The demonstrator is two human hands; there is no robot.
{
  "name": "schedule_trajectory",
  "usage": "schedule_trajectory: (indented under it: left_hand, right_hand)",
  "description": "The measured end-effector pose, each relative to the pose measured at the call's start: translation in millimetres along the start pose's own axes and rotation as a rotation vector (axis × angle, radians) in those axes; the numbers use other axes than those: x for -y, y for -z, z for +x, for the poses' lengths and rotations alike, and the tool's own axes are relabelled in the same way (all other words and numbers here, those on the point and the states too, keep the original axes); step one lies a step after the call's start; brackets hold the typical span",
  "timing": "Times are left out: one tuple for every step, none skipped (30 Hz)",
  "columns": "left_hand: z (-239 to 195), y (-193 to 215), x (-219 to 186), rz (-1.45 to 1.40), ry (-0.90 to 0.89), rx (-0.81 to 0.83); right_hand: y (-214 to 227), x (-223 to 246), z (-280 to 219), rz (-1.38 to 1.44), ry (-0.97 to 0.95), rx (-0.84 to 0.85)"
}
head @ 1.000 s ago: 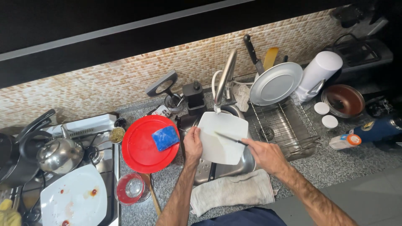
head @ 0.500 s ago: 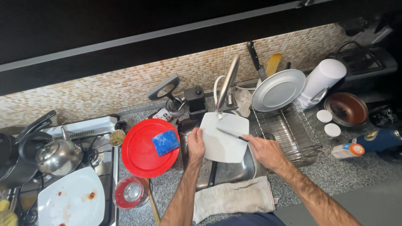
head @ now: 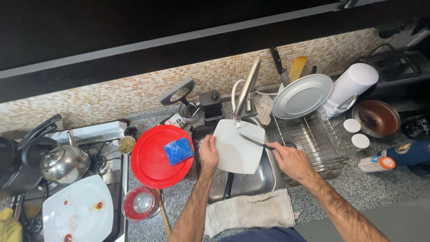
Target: Washing and rinsing plates, a bowl, and a knife in a kitchen sink.
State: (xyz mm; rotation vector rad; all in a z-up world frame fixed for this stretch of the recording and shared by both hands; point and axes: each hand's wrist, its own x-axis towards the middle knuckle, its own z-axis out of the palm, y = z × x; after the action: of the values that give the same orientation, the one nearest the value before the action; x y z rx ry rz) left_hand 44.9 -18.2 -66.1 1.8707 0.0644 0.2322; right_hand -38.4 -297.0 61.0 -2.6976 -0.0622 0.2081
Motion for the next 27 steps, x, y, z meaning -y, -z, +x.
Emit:
schedule_trajectory:
  left_hand:
    - [-3.6, 7.4, -6.7, 0.005, 0.008, -0.003]
    - [-2.0, 10.8, -15.4, 0.039, 0.021, -0.007]
    - [-0.5, 13.9, -24.3, 0.073, 0.035, -0.011]
    - [-0.2, 14.8, -24.6, 0.070, 0.033, -0.010]
    - [0.0, 16.1, -24.8, 0.057, 0.033, -0.010]
    - [-0.4, 21.0, -23.9, 0.047, 0.036, -0.018]
    - [-0.4, 23.4, -24.7, 0.048, 0.038, -0.026]
    - [-2.7, 27.1, -25.0, 0.069, 0.033, -0.036]
    - [-5.0, 30.8, -25.3, 0.090, 0.028, -0.047]
    - [-5.1, 32.4, -27.8, 0.090, 0.028, -0.055]
    - [-5.1, 34.0, -30.5, 0.107, 0.009, -0.067]
    - [-6.5, 36.3, -33.1, 0.125, -0.007, -0.082]
    - [-8.2, 38.7, -37.0, 0.127, -0.004, -0.094]
    - [-10.4, 41.0, -40.8, 0.145, 0.014, -0.093]
    - [-12.5, 42.7, -44.4, 0.164, 0.031, -0.091]
    - [-14.6, 43.7, -47.3, 0.165, 0.036, -0.093]
    - [-16.8, 44.0, -50.3, 0.177, 0.049, -0.087]
    - [-18.1, 43.3, -53.5, 0.187, 0.060, -0.077]
    - [-19.5, 41.9, -53.9, 0.186, 0.063, -0.077]
    - [-21.0, 40.6, -54.3, 0.190, 0.071, -0.080]
    - [-22.6, 39.3, -55.0, 0.195, 0.079, -0.084]
    - [-24.8, 38.5, -53.2, 0.195, 0.078, -0.083]
    - [-27.0, 37.8, -51.6, 0.194, 0.069, -0.101]
    - [-28.9, 37.1, -50.0, 0.194, 0.060, -0.119]
    - [-32.1, 36.3, -47.0, 0.194, 0.059, -0.118]
    - [-37.8, 36.6, -43.5, 0.204, 0.097, -0.131]
    - [-43.3, 37.4, -40.0, 0.214, 0.135, -0.144]
  right_hand:
    - [-6.7, -3.8, 0.5, 0.003, 0.002, 0.009]
    - [-10.8, -9.4, 3.0, 0.018, 0.055, -0.024]
    - [-14.6, -15.2, 5.3, 0.034, 0.107, -0.057]
    - [-9.0, -11.4, 7.8, 0.032, 0.106, -0.059]
    - [-3.7, -7.1, 10.2, 0.107, 0.015, -0.028]
    - [0.1, -0.7, 14.7, 0.183, -0.068, 0.009]
    - [-0.5, -2.7, 19.7, 0.183, -0.061, 0.012]
    - [-2.1, -4.0, 23.6, 0.199, -0.007, -0.023]
    - [-3.7, -5.3, 27.5, 0.215, 0.047, -0.057]
    - [-0.8, -5.0, 30.6, 0.214, 0.054, -0.056]
    - [2.3, -4.7, 33.7, 0.225, 0.034, -0.058]
    - [5.3, -4.0, 37.1, 0.234, 0.016, -0.057]
    - [10.4, -3.1, 39.6, 0.233, 0.027, -0.051]
    - [14.9, -2.3, 40.9, 0.228, -0.008, -0.042]
    - [19.3, -2.0, 42.5, 0.223, -0.043, -0.033]
    - [19.6, -1.9, 43.1, 0.222, -0.041, -0.028]
    - [19.8, -2.3, 43.8, 0.216, -0.031, -0.022]
    - [20.9, -3.3, 44.3, 0.208, -0.022, -0.018]
    - [21.9, 0.9, 45.2, 0.207, -0.023, -0.015]
    - [22.5, 5.1, 45.3, 0.233, 0.007, -0.019]
    - [23.4, 9.2, 45.5, 0.260, 0.038, -0.023]
    - [20.1, 9.2, 49.5, 0.261, 0.037, -0.024]
    - [17.0, 9.2, 53.5, 0.275, 0.033, -0.042]
    - [13.7, 9.2, 57.9, 0.289, 0.030, -0.061]
    - [16.2, 11.3, 61.5, 0.291, 0.030, -0.063]
    - [17.6, 13.6, 63.3, 0.277, 0.060, -0.076]
    - [18.7, 16.6, 65.2, 0.263, 0.090, -0.088]
